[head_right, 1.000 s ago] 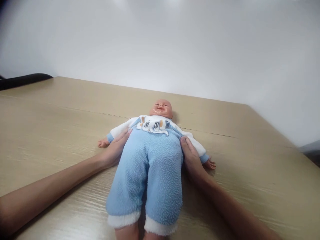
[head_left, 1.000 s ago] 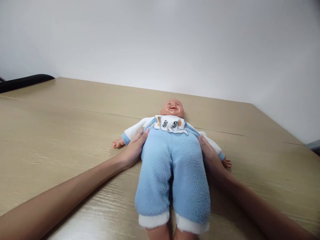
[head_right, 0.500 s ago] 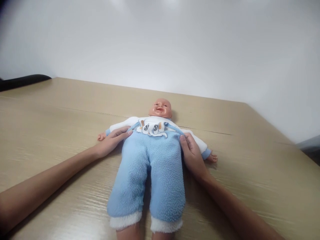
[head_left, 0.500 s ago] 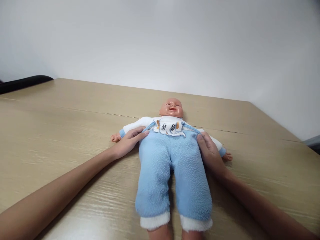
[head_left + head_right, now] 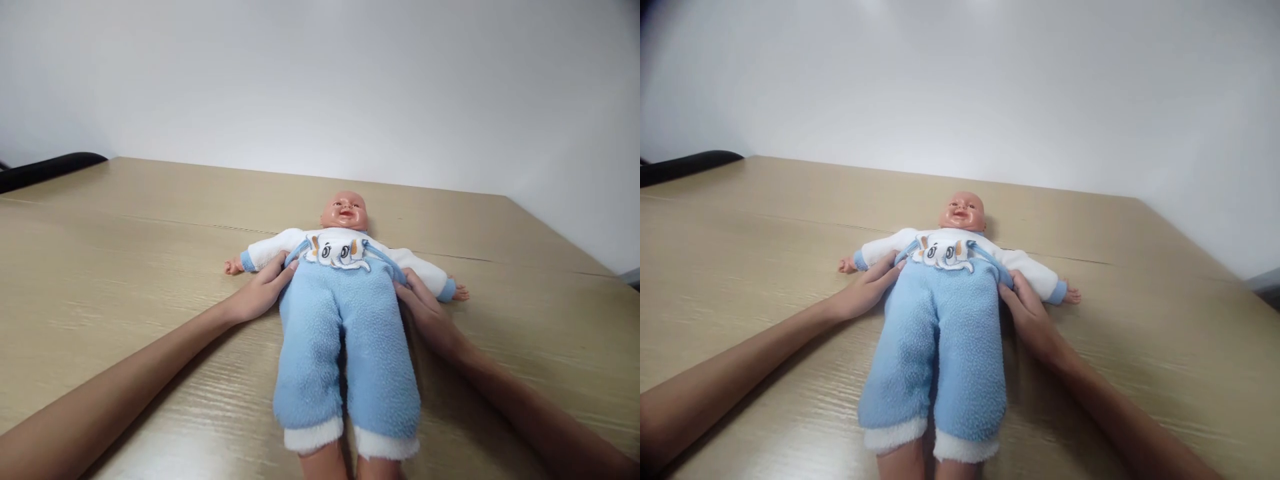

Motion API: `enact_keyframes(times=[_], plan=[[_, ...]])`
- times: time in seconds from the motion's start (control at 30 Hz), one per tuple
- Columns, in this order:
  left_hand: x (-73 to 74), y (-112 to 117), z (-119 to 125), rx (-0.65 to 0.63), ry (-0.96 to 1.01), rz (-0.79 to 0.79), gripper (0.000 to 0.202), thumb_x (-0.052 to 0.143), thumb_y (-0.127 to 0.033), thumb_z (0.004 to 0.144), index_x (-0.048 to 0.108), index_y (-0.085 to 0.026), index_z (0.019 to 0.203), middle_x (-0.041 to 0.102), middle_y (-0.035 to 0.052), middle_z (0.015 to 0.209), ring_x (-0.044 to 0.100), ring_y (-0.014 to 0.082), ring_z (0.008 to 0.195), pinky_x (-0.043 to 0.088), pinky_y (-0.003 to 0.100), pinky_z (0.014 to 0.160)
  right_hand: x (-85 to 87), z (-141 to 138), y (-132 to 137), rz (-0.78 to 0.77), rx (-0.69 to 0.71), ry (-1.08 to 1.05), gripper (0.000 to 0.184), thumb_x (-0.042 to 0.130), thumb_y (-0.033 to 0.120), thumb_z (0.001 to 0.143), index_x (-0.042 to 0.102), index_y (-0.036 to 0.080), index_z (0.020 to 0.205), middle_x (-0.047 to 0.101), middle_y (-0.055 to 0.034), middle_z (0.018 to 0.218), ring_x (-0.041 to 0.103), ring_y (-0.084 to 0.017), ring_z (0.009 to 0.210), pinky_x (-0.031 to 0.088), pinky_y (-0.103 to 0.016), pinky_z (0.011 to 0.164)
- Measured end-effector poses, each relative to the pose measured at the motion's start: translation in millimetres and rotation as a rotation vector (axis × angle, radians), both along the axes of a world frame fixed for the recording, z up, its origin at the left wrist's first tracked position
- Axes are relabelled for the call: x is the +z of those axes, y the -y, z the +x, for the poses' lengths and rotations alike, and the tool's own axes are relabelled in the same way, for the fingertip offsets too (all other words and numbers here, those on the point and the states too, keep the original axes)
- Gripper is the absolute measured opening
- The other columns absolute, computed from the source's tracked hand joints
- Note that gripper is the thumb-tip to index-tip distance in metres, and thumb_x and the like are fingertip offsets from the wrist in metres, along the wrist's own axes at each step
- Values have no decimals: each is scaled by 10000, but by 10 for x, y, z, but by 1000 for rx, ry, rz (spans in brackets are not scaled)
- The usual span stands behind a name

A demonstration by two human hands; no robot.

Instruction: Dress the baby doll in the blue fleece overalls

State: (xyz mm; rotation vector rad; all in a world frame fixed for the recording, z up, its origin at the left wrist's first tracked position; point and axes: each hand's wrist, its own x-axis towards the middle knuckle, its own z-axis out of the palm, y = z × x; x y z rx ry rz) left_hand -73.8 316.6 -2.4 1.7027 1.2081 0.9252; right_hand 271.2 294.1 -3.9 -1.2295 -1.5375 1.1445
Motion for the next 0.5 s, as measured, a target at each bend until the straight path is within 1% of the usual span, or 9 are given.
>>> enact_keyframes(times=[0.07,0.13,0.2,0.23,0.3,0.37,0.5], plan=[[-54,19,122,51,190,-84,437,583,-652,1073,670,-248,1214,714,65,1288,598,297,1313,487,417,1136,-26,-139,44,-172,-88,-314,238,680,531,1009,657,315,1106,713,-16,1047,661,-289,1061,547,-412,917],[-100,39,255,108,425,-170,460,627,-623,1058,659,-263,1343,705,76,1426,571,310,1429,482,425,1179,-44,-255,75,-269,-117,-547,298,724,556,971,678,321,1147,755,-16,1082,705,-291,1076,597,-405,890],[-120,53,360,152,575,-244,483,668,-583,1042,646,-257,1398,683,83,1506,567,313,1461,499,420,1172,-52,-315,83,-283,-117,-633,311,771,551,955,691,317,1143,779,-11,1104,729,-282,1093,620,-392,901],[-121,55,389,167,598,-267,481,687,-566,1033,648,-249,1392,675,85,1526,574,312,1452,510,413,1156,-54,-322,77,-269,-113,-639,297,791,532,951,694,313,1127,786,-8,1106,735,-277,1100,624,-385,911],[-116,41,393,177,587,-270,461,703,-557,1027,658,-244,1361,671,78,1530,591,300,1419,517,389,1126,-60,-305,51,-224,-102,-613,265,809,486,946,700,303,1104,793,-5,1112,738,-273,1115,625,-379,930],[-118,4,335,149,544,-224,452,690,-578,1036,653,-267,1362,692,56,1479,611,277,1362,514,366,1095,-69,-274,17,-171,-104,-567,250,802,454,945,714,297,1118,796,-8,1122,736,-277,1130,622,-380,941],[-143,-96,170,68,330,-108,451,627,-634,1065,635,-327,1395,726,21,1309,645,244,1194,506,341,1029,-59,-267,-27,-131,-141,-552,224,751,465,962,719,302,1113,803,-17,1109,742,-290,1124,622,-406,939]])
